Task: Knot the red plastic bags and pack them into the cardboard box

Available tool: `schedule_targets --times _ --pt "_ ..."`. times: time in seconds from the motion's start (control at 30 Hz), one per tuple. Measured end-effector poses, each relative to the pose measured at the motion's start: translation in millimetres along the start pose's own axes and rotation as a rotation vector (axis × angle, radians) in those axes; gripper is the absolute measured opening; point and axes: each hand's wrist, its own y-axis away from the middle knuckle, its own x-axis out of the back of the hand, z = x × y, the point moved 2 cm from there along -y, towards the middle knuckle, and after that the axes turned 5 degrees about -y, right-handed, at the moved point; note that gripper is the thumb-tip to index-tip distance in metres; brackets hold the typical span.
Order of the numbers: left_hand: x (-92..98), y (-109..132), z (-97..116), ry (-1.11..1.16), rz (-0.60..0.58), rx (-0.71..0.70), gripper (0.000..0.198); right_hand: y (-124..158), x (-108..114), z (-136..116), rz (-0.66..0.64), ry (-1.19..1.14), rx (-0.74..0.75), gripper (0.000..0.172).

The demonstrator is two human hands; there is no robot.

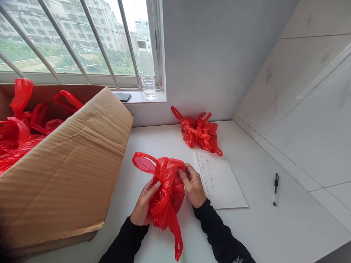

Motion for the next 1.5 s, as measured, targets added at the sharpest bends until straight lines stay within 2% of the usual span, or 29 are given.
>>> schedule_targets --times 0.17,0.47,0.6,0.77,1.03,1.33,1.43,1.5 --pt "2.0 -1.1 0.0 0.058 0.041 -0.017 0.025 -1.2 -0.9 6.7 -0.058 -0.031 -0.044 0.024" --pt "0.8 -1.1 2.3 0.083 0.082 -0.049 0.026 -0.9 -1.7 6.5 -0.056 -0.03 -0.051 0.029" --pt "-0.6 -0.4 3.8 0.06 0.068 -0.044 0.029 -2.1 0.1 4.9 -0.067 -0.007 -0.096 0.034" --pt "-2.9 -0.1 5.6 0.055 0.034 -0.015 0.029 -2.6 1.0 6.7 -0.048 -0.07 -0.075 0.03" --pt "-0.6 0.4 4.2 0.035 0.049 -0.005 0.027 -3.2 0.4 8.9 -0.075 -0.079 -0.085 0.031" --pt "-0.6 -1.5 3.3 0.052 0.036 -0.033 0.03 -2.0 -1.8 2.5 -0.047 -0.021 -0.046 0.032" --pt "1.7 -2.9 0.7 0.085 0.076 -0.034 0.029 -1.4 -2.4 4.1 -0.033 0.045 -0.041 0.034" --pt "3.0 -3.1 -0.2 0.092 0.126 -0.054 0.027 -0.6 -0.9 5.8 0.03 0.104 -0.033 0.04"
